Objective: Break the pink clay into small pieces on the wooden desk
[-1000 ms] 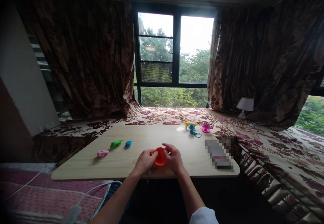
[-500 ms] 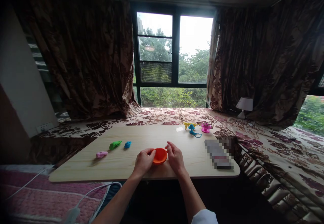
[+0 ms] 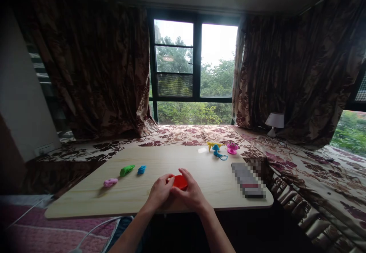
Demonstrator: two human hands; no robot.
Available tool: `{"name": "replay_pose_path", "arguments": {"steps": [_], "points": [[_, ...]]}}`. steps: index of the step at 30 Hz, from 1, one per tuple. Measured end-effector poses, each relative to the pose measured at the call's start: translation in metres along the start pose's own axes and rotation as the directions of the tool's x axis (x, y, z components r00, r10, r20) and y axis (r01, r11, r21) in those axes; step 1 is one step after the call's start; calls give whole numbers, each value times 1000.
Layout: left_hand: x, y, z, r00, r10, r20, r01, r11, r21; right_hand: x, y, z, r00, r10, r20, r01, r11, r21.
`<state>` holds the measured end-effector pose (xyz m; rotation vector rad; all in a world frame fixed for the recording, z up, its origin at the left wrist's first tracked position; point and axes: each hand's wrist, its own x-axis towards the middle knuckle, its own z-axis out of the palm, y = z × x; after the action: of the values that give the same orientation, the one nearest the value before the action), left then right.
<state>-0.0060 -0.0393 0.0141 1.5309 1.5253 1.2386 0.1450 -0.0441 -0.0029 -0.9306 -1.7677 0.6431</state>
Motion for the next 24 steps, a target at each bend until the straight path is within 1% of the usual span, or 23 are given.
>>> {"name": "replay_pose_path", "arguments": {"steps": [3,5,6,8,10,11,12,14,16,18,21,24], "points": [[1,2,-5,995,-84,53,94,970,-223,-1,-5,-1,999,-43,14,43,999,-13],[0,3,-9,983,-155,95,180,906,-383,-1,-13,0,998,-62,-4,62,998,-3],[-2,4,-11,974,-188,124,225,857,-464,-2,-20,0,997,-82,-17,82,997,9],[-9,8,-14,949,-225,222,315,724,-613,-2,-35,0,991,-134,-29,134,991,29],[-17,12,-16,914,-201,352,402,558,-725,-2,-51,1,986,-166,2,166,986,17],[-21,14,-16,896,-173,409,440,473,-763,-3,-58,1,985,-169,36,169,986,-11],[-24,15,-15,880,-145,452,470,391,-791,-3,-65,0,983,-165,75,169,984,-50],[-28,16,-14,862,-102,497,506,243,-827,-3,-76,-1,975,-172,143,194,968,-158],[-28,14,-12,861,-79,502,508,117,-853,-3,-85,-3,962,-215,168,255,926,-278],[-27,13,-10,873,-60,484,486,16,-874,-4,-91,-3,950,-262,171,309,878,-365],[-28,16,-10,879,-14,477,475,-83,-876,-6,-96,-1,934,-279,221,349,841,-413],[-34,24,-15,848,53,527,529,-119,-840,-6,-99,-1,923,-282,261,372,827,-422]]}}
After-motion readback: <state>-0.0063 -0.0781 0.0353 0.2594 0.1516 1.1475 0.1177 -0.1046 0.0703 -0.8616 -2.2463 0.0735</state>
